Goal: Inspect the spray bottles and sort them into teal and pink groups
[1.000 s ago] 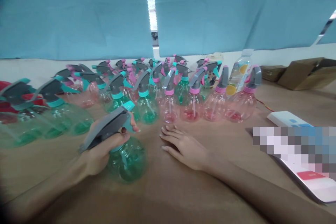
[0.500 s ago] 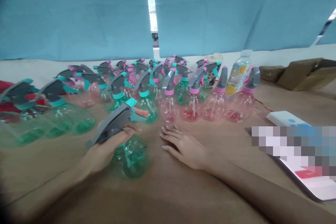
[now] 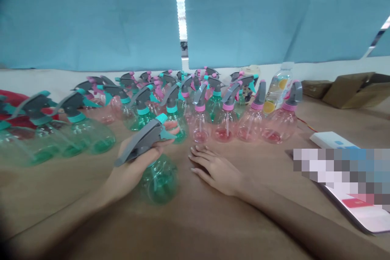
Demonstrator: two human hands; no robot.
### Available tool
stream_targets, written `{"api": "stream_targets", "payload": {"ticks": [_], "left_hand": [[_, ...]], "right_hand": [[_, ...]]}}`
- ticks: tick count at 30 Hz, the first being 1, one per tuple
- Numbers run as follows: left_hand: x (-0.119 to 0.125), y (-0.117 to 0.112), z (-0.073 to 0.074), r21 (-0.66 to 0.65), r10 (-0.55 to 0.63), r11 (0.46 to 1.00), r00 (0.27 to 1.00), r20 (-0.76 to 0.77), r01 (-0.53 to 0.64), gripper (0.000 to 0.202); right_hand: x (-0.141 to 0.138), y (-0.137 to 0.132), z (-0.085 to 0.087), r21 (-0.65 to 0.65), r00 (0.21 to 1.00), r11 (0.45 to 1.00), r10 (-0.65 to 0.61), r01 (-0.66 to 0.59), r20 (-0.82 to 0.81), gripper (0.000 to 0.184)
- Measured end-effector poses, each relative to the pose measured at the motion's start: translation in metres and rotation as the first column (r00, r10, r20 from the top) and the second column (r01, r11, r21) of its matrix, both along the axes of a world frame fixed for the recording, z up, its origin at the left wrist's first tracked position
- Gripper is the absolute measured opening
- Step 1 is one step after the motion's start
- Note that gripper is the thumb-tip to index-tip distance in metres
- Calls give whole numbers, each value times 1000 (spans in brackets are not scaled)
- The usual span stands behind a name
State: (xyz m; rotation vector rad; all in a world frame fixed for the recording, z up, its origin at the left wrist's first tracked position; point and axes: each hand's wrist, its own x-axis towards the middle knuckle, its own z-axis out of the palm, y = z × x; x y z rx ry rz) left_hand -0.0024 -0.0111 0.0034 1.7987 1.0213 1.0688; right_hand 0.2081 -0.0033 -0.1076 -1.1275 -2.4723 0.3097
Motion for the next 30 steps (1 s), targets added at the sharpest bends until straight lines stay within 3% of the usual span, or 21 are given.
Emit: {"api": "stream_targets", "payload": {"ticks": [5, 13, 17, 24, 30], "left_hand": [[-1, 1, -4, -4, -52, 999, 997, 58, 52, 49], [-16, 0, -5, 68, -45, 997, 995, 90, 39, 46], [-37, -2, -5, 109, 5, 994, 998, 60, -12, 45], [-82, -4, -5, 220, 156, 966, 986, -63, -139, 33], [-111, -4, -1, 218, 249, 953, 955, -160, -212, 49]], "right_hand": [[-5, -6, 6, -11, 999, 999, -35, 35, -39, 46], [-40, -27, 47, -92, 985, 996, -22, 6, -170, 39], [-68, -30, 62, -106, 981, 994, -14, -7, -195, 40], [-138, -29, 71, -23, 957, 999, -50, 45, -287, 63], [-185, -21, 71, 95, 957, 989, -84, 114, -278, 62]]}}
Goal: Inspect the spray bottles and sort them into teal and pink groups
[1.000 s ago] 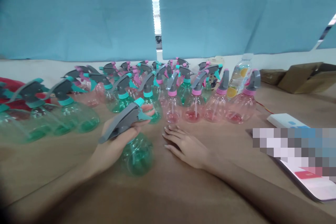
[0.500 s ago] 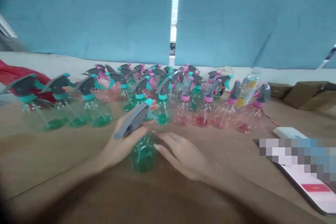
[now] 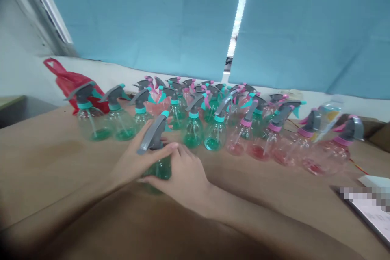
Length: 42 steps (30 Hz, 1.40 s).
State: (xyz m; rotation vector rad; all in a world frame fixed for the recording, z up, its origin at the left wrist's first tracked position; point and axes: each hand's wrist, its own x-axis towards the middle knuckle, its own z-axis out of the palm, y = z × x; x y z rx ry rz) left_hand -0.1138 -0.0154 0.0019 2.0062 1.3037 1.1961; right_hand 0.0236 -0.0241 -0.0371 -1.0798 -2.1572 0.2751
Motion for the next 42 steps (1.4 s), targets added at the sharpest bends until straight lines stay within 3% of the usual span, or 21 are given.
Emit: {"api": "stream_targets", "payload": {"ticks": [5, 9, 13, 17, 23, 30, 42], "left_hand": [[-33, 0, -4, 94, 49, 995, 996, -79, -42, 66], [-62, -3, -27, 209, 130, 973, 983, -127, -101, 50], [-79, -6, -49, 157, 227, 967, 955, -193, -199, 33], [-79, -7, -57, 146, 230, 969, 945, -233, -199, 27], [-69, -12, -56, 136, 178, 980, 948, -263, -146, 18], [-68, -13, -56, 64, 157, 987, 955, -252, -146, 15], [-70, -10, -58, 50, 133, 991, 949, -286, -124, 16]], "right_hand": [[-11, 20, 3, 110, 996, 993, -59, 51, 70, 47], [-18, 43, 4, 147, 984, 982, -136, 118, 114, 46], [-25, 60, 8, 106, 970, 981, -180, 164, 166, 57], [-30, 72, 12, 80, 942, 969, -245, 232, 228, 60], [-33, 84, 13, 104, 921, 952, -303, 286, 245, 59], [-33, 96, 12, 67, 905, 945, -326, 320, 274, 58], [-39, 104, 11, 30, 913, 946, -320, 323, 254, 57]]}}
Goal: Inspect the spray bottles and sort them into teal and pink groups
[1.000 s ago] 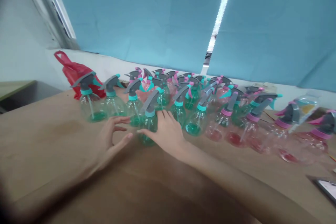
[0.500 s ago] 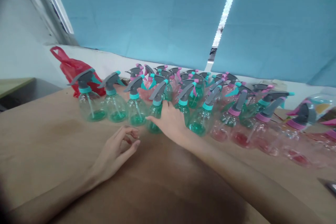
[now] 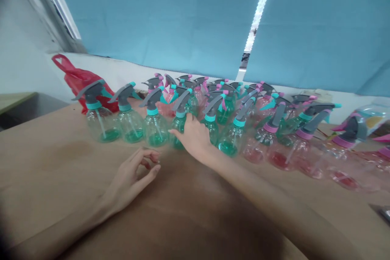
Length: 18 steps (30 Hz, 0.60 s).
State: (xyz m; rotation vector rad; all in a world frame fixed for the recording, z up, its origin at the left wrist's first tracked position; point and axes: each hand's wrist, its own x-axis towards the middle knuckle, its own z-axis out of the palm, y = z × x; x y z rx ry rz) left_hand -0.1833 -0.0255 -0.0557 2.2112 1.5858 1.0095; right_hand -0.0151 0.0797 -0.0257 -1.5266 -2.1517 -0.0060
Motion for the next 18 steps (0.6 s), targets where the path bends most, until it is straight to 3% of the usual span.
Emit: {"api": "stream_targets", "payload": {"ticks": [6, 10, 15, 18], "left_hand": [[-1, 0, -2, -8, -17, 1000, 1000, -4, 17, 17], [-2, 1, -2, 7, -25, 1000, 1000, -11, 25, 19], [-2, 2, -2, 19, -58, 998, 998, -27, 59, 17], [-2, 2, -3, 21, -109, 994, 993, -37, 110, 17]], "right_hand": [[-2, -5, 1, 0, 1000, 1000, -7, 7, -17, 66], [12, -23, 3, 54, 997, 997, 55, -52, -58, 73], [59, -48, 3, 116, 991, 989, 107, -97, -81, 35], [86, -49, 2, 167, 986, 985, 63, -37, -155, 30]]}}
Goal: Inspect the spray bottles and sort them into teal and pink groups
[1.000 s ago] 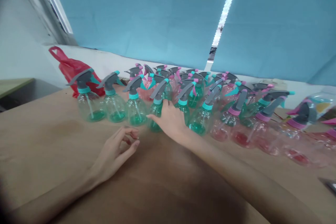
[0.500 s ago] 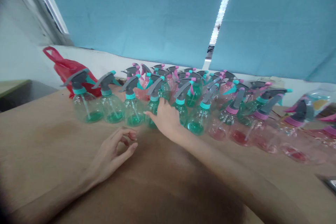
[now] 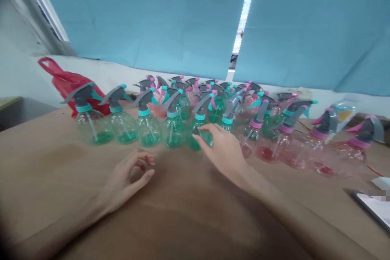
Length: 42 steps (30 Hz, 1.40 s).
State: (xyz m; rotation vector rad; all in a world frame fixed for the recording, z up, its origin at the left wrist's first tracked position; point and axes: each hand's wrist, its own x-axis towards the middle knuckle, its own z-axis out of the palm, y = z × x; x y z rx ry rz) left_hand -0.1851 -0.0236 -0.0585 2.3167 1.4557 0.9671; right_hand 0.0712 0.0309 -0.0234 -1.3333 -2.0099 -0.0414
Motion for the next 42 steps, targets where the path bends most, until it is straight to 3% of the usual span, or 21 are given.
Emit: {"api": "stream_targets", "payload": {"ticks": [4, 10, 16, 20, 24, 27, 32, 36, 39, 42], "left_hand": [[2, -1, 1, 59, -57, 997, 998, -27, 59, 19], [8, -12, 7, 126, -110, 985, 991, -76, 119, 25], [17, -23, 15, 151, -161, 973, 983, -86, 173, 29], [31, -22, 20, 144, -83, 986, 996, -38, 88, 21], [53, -11, 29, -37, 67, 997, 986, 155, -62, 22], [73, -4, 41, -121, 19, 992, 951, 310, 20, 41], [107, -10, 62, -142, -130, 974, 950, 284, 176, 63], [130, -25, 69, -136, -113, 980, 965, 235, 148, 46], [141, -31, 65, -142, -135, 975, 959, 248, 173, 28], [149, -30, 60, -106, -132, 979, 938, 321, 175, 25]], "right_hand": [[10, 14, -2, -91, 996, 994, -63, 57, -65, 43], [-13, 43, -9, -182, 988, 981, -94, 71, -123, 70], [-21, 47, -11, -214, 985, 974, -111, 81, -135, 61], [-17, 27, -8, -208, 992, 977, -78, 55, -102, 57], [-8, -10, -8, -204, 997, 979, 5, -21, -81, 51], [-1, -43, -9, -193, 991, 973, 113, -125, -74, 39], [12, -85, -10, -181, 978, 962, 206, -206, -19, 40], [23, -103, -13, -154, 962, 950, 272, -270, -12, 45], [33, -109, -15, -115, 958, 952, 287, -284, 8, 52], [49, -105, -19, -123, 944, 939, 328, -321, 42, 57]]}}
